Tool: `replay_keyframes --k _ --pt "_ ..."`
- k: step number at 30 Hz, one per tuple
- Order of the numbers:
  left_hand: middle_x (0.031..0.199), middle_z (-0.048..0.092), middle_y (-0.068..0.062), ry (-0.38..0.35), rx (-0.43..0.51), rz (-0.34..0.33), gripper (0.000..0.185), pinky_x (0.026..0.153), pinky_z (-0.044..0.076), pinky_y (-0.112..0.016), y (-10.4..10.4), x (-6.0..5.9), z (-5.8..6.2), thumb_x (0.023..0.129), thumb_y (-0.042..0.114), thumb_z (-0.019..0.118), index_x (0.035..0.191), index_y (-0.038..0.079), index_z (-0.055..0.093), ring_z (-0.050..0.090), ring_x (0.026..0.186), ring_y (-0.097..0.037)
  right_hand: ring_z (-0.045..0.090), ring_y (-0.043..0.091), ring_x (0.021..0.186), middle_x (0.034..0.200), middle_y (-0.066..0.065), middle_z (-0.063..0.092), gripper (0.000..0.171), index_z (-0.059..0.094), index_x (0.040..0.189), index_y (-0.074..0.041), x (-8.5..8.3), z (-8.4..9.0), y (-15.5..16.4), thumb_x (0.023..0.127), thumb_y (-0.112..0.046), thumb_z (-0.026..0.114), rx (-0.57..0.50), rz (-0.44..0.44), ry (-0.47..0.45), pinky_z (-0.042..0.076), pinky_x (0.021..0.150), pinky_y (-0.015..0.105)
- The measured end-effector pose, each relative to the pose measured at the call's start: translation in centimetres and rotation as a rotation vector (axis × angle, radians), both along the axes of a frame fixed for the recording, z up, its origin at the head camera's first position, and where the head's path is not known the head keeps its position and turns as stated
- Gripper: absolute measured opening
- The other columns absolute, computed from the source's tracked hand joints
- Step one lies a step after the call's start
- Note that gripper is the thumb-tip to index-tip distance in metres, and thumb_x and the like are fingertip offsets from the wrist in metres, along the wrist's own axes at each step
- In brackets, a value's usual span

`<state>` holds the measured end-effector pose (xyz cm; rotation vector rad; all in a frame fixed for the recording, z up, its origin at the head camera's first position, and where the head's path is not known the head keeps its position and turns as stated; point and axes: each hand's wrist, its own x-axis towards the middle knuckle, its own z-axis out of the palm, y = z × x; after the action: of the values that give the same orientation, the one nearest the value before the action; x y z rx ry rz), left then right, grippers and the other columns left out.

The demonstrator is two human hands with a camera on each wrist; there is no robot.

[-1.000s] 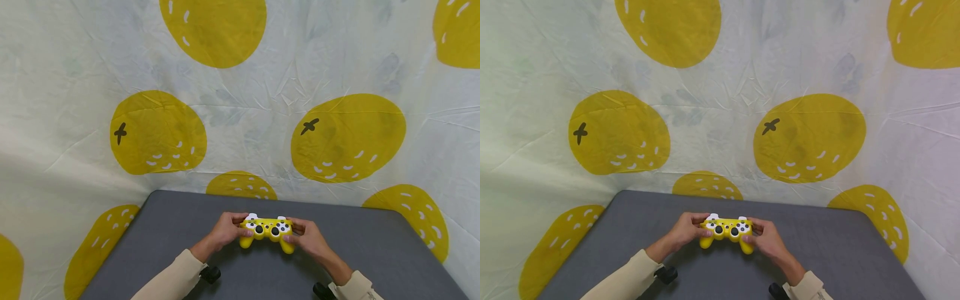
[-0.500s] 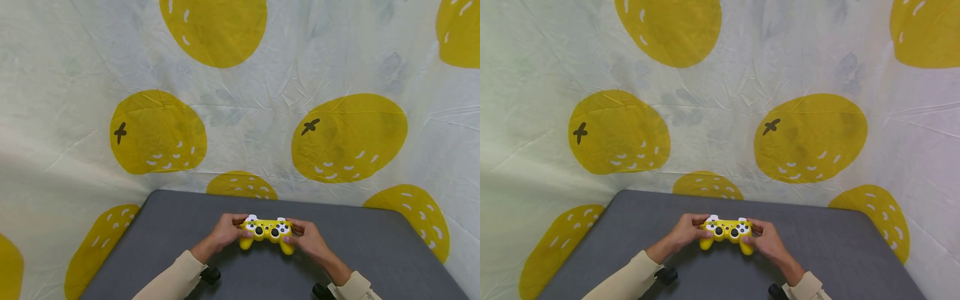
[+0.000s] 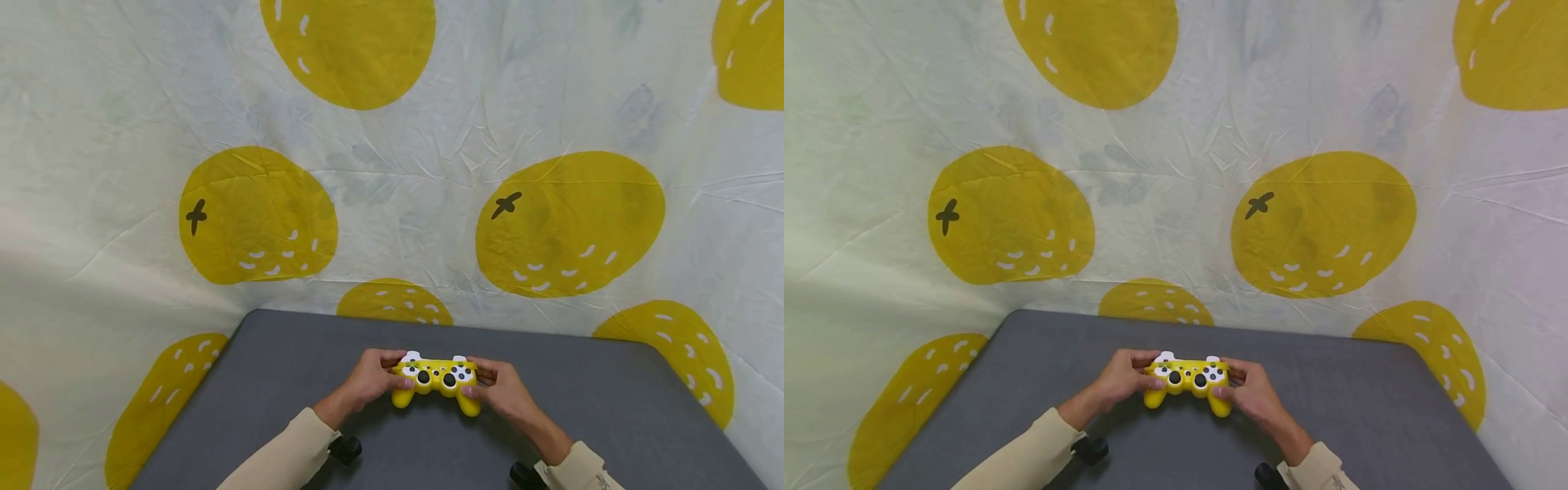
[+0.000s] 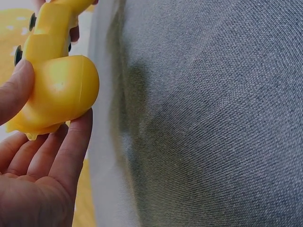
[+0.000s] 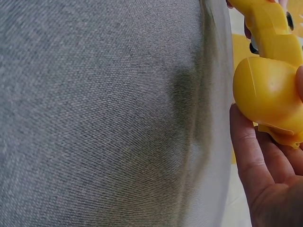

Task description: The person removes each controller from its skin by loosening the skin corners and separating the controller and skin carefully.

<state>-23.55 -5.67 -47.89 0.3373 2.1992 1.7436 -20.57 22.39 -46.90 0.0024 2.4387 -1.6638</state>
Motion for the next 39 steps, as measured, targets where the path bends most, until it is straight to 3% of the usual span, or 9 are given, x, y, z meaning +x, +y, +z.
replay_keyframes --k 23,39 --pt "0.144 0.063 -0.024 -0.023 -0.005 0.004 0.066 0.096 0.061 -0.037 0.2 -0.2 -1.0 0.084 0.005 0.086 0.145 -0.003 0.058 0.066 0.129 -0.034 0.065 0.040 0.129 0.142 0.031 0.061 0.067 0.054 0.146 0.009 -0.3 -0.9 -0.1 0.085 0.001 0.082 -0.015 0.008 -0.019 0.060 0.098 0.045" --pt "0.145 0.062 -0.024 -0.043 -0.024 0.006 0.066 0.096 0.061 -0.039 0.2 -0.1 -1.0 0.084 0.004 0.086 0.144 -0.002 0.059 0.063 0.132 -0.036 0.070 0.032 0.120 0.139 0.029 0.064 0.068 0.055 0.145 0.008 -0.4 -1.3 -0.2 0.084 0.001 0.084 -0.010 -0.010 -0.057 0.062 0.093 0.043"
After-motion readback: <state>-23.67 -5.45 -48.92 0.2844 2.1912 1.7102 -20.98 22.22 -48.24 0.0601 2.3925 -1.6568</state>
